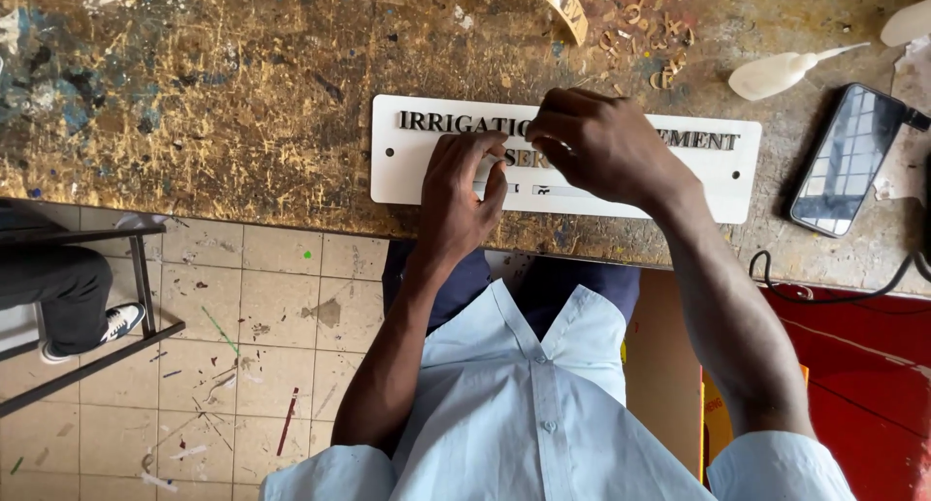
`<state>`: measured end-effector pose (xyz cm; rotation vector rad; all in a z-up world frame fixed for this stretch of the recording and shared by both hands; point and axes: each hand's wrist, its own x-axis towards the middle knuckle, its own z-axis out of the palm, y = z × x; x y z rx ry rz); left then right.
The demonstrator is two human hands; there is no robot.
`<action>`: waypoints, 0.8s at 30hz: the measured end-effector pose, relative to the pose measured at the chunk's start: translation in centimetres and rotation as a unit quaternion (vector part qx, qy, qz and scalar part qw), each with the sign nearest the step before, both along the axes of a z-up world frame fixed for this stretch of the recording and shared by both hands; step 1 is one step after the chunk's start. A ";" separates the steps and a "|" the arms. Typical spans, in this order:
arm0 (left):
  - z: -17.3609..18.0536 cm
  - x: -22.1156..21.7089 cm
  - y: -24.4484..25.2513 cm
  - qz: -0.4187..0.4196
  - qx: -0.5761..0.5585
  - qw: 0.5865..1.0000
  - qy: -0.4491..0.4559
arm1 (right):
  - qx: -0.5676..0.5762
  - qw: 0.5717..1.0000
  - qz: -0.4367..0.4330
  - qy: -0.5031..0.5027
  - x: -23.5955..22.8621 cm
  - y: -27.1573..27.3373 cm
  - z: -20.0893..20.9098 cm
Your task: The person is peeling small vinyl letters and shapes from a white plastic sign board using their fingers.
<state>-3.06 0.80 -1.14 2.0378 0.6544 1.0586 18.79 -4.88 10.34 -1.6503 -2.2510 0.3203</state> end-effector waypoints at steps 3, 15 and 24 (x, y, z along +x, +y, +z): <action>0.0 0.0 -0.1 -0.002 -0.006 1.000 -0.003 | 0.000 0.999 0.011 -0.036 -0.8 0.0 0.3; 1.0 -0.1 -0.2 0.002 -0.002 1.000 0.004 | 0.004 0.993 0.059 -0.100 -1.1 0.3 -0.9; 0.8 -0.2 0.0 -0.004 0.003 1.000 0.015 | 0.001 0.984 0.100 -0.148 -0.7 0.2 -2.0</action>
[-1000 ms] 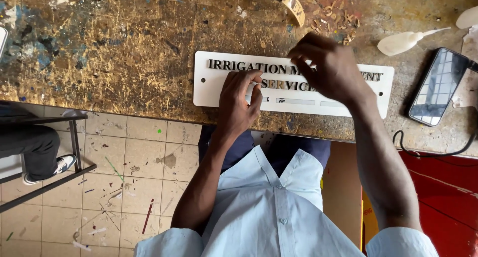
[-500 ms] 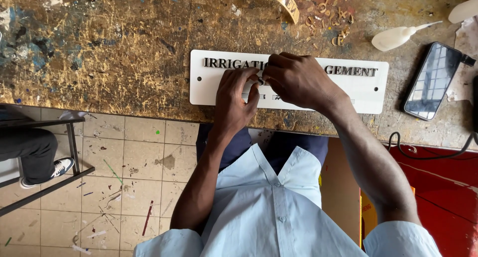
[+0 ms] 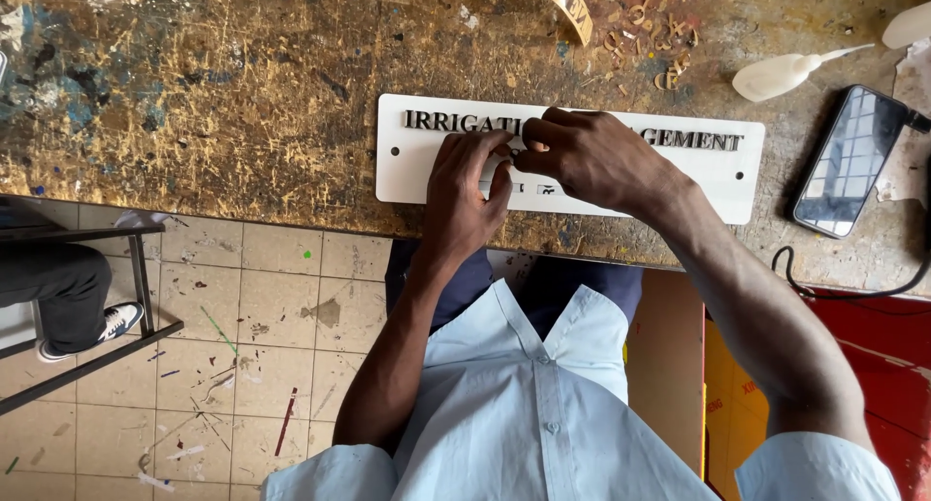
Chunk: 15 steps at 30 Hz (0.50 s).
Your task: The person is peeling small vinyl letters and shapes from a white plastic sign board using their fingers.
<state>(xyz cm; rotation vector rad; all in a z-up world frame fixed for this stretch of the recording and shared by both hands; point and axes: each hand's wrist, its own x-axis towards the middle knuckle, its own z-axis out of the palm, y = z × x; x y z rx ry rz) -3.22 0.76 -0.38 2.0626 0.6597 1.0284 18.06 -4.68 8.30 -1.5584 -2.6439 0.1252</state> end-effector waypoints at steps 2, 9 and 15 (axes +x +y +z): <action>0.1 0.0 0.0 0.001 0.000 1.000 -0.001 | 0.003 1.000 0.006 -0.005 -0.1 -0.1 0.2; -0.1 0.1 0.0 0.002 0.005 1.000 0.003 | 0.038 0.997 0.047 -0.043 -0.1 -0.3 0.2; 0.4 0.0 0.0 -0.002 0.002 1.000 0.010 | 0.041 0.995 0.063 -0.071 0.9 -0.7 -1.6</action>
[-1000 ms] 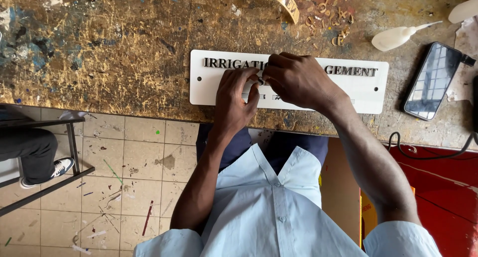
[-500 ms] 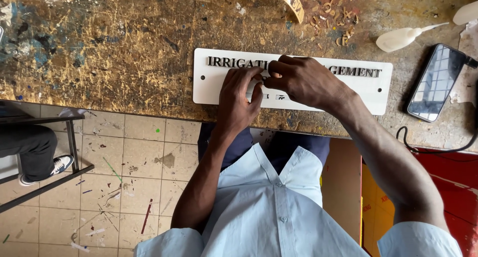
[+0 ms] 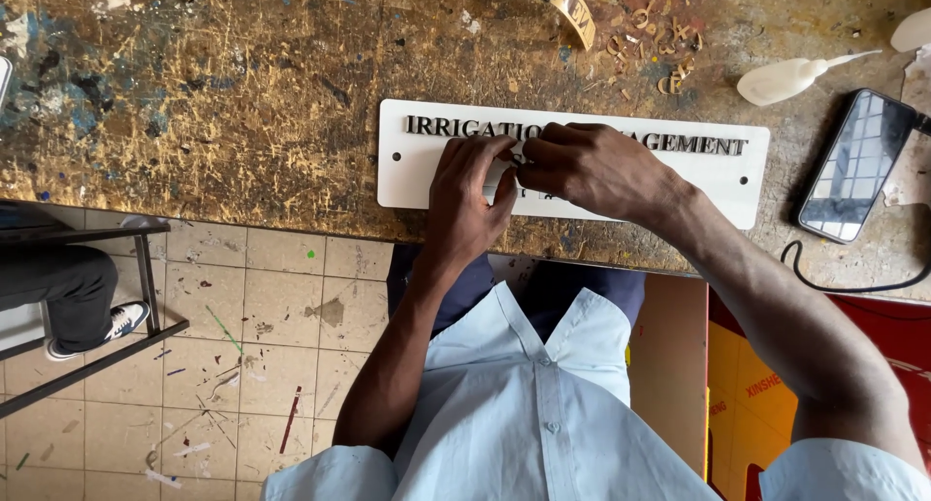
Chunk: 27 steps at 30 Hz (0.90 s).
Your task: The person is peeling small vinyl letters and shapes from a white plastic sign board using their fingers.
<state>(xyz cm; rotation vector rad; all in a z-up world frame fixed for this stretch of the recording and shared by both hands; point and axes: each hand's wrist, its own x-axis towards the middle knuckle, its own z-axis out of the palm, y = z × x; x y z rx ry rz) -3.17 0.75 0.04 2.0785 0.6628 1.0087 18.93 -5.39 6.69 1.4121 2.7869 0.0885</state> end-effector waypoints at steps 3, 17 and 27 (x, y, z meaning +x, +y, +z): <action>-0.2 0.0 0.1 -0.002 0.000 1.000 0.001 | -0.008 1.000 0.011 -0.016 -0.2 0.1 0.6; -0.3 0.0 0.1 -0.002 0.003 1.000 0.008 | -0.067 0.992 0.019 -0.105 1.4 0.0 -3.4; -0.2 0.1 0.1 -0.006 0.026 0.999 0.023 | -0.036 0.989 0.028 -0.142 0.4 -0.2 -1.5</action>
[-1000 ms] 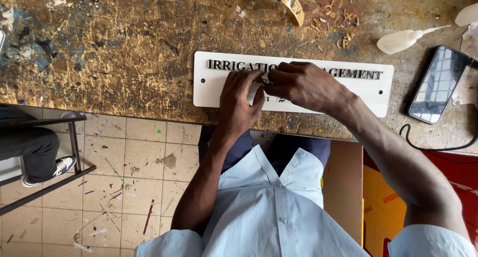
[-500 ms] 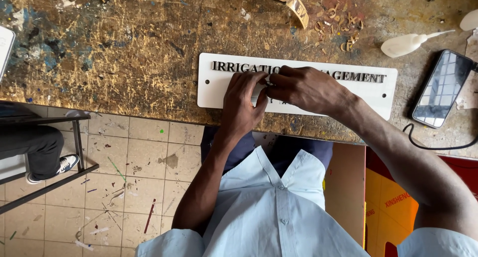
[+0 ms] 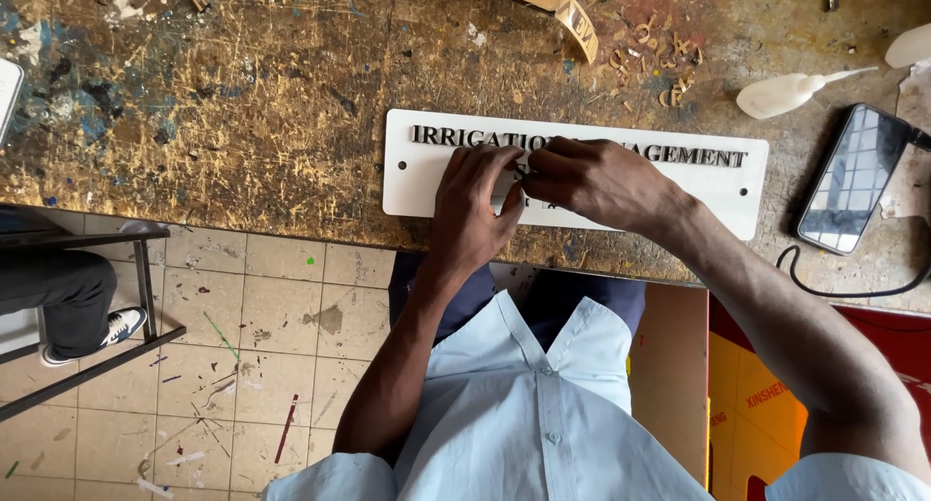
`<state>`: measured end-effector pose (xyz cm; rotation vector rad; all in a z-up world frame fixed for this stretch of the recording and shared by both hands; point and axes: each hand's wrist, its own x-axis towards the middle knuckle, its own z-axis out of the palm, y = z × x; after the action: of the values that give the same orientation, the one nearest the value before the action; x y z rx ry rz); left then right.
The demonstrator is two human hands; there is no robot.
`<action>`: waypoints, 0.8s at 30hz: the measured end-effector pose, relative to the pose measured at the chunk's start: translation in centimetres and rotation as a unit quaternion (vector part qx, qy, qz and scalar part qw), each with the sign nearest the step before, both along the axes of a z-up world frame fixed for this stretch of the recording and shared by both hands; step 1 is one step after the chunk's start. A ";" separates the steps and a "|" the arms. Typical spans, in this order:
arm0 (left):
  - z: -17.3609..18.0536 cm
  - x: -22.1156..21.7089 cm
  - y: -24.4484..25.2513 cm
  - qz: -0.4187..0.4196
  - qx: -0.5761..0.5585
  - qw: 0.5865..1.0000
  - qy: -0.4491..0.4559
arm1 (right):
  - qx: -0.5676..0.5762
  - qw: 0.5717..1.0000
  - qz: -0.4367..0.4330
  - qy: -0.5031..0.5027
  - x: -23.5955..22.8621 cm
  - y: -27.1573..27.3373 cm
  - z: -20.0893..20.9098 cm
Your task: The person is peeling small vinyl letters and shapes from a white plastic sign board using their fingers.
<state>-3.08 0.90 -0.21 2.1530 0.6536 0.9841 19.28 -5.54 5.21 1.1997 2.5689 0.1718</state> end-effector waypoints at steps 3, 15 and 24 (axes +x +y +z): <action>-0.4 0.2 0.0 0.005 0.011 1.000 0.008 | 0.038 0.994 -0.015 0.098 0.0 -0.1 0.5; -0.2 0.3 0.0 0.008 0.016 1.000 0.018 | 0.072 0.985 -0.010 0.158 0.0 -0.4 0.4; 0.0 0.2 0.0 0.009 0.007 1.000 0.019 | 0.063 0.983 -0.016 0.173 -0.3 0.0 1.7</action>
<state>-2.85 0.88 -0.21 2.1850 0.6878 0.9629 19.01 -5.58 6.87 1.4266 2.8688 0.1308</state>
